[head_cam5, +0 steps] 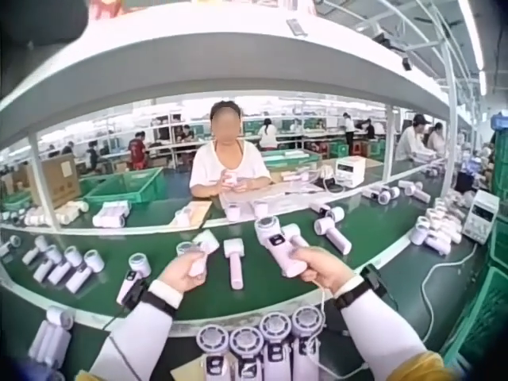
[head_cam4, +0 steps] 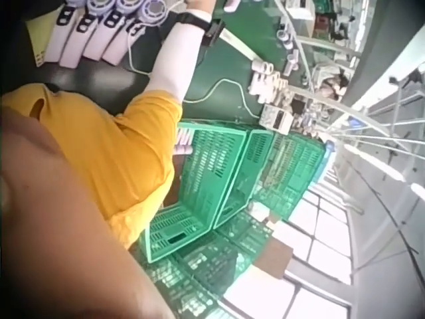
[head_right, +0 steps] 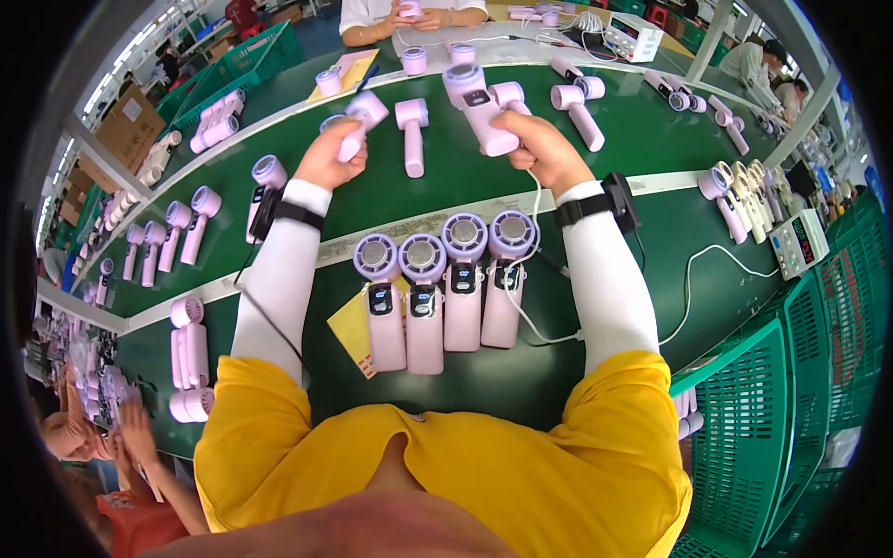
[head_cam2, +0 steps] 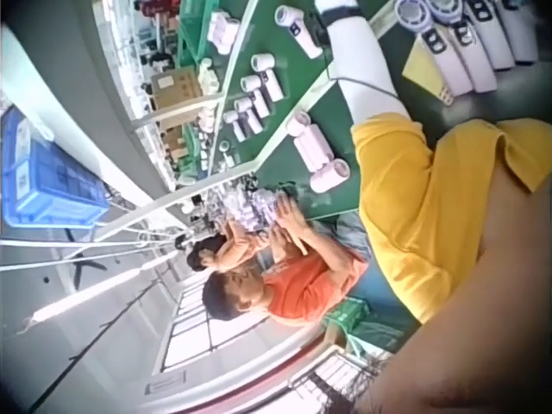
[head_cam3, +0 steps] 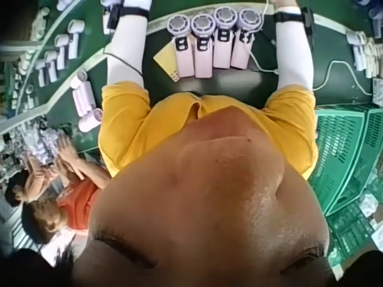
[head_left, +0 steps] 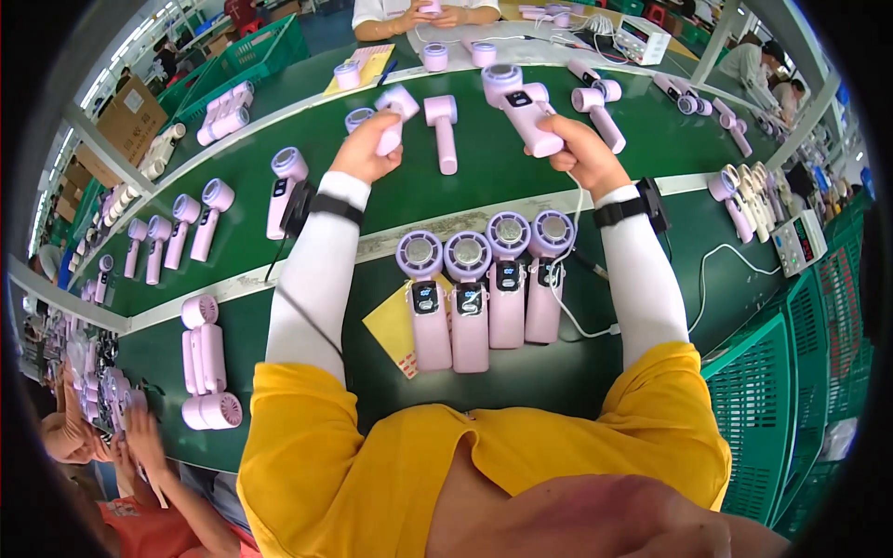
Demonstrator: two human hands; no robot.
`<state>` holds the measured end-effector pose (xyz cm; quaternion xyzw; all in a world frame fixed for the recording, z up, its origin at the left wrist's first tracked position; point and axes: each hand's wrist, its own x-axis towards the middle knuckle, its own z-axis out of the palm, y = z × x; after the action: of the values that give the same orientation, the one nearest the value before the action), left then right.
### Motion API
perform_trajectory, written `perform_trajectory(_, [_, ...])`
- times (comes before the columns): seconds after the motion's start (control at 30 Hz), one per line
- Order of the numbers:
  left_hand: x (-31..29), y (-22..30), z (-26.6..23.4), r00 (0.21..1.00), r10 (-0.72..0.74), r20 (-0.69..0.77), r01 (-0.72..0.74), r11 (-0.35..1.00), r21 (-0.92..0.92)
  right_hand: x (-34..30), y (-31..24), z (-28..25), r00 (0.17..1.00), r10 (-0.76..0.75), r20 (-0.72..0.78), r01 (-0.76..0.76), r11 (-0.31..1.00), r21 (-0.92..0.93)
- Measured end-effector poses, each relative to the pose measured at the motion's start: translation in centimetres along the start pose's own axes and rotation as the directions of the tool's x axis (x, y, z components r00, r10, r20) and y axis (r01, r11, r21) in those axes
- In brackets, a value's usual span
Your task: The person picks up a handheld fan, plugs in a charging cable, and presses a button to cycle through the digital display before unplugging it and repeating the process with other fans.
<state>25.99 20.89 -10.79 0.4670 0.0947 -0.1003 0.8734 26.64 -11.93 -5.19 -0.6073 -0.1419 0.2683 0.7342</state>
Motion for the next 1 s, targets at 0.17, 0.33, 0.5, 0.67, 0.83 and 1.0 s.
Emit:
perform_trajectory(0.17, [-16.7,1.4,6.3,0.855,0.49,0.172,-0.505,0.861,0.056,-5.3,-2.7,5.3,0.943,-0.219,0.25,0.205,0.975,0.082])
perform_trajectory(0.33, [-25.8,1.3,7.9,0.821,0.467,0.329,-0.48,0.876,-0.046,-9.7,-2.0,12.4,0.841,-0.389,0.376,0.345,0.921,0.181])
perform_trajectory(0.5, [-31.0,-1.4,11.6,0.695,0.646,0.317,-0.695,0.716,0.063,-13.9,-1.6,19.8,0.8,-0.516,0.307,0.491,0.856,0.159])
perform_trajectory(0.67, [-33.9,-2.4,12.2,0.577,0.732,0.363,-0.814,0.554,0.177,-16.3,-1.4,23.0,0.734,-0.635,0.24,0.657,0.754,-0.014])
perform_trajectory(0.83, [-34.9,-1.7,11.2,0.657,0.631,0.413,-0.743,0.636,0.209,-17.3,-2.0,23.9,0.806,-0.547,0.226,0.561,0.828,0.002])
perform_trajectory(1.0, [-34.1,-1.4,9.9,0.712,0.529,0.461,-0.637,0.763,0.108,-17.7,-2.5,24.4,0.904,-0.402,0.146,0.393,0.915,0.087])
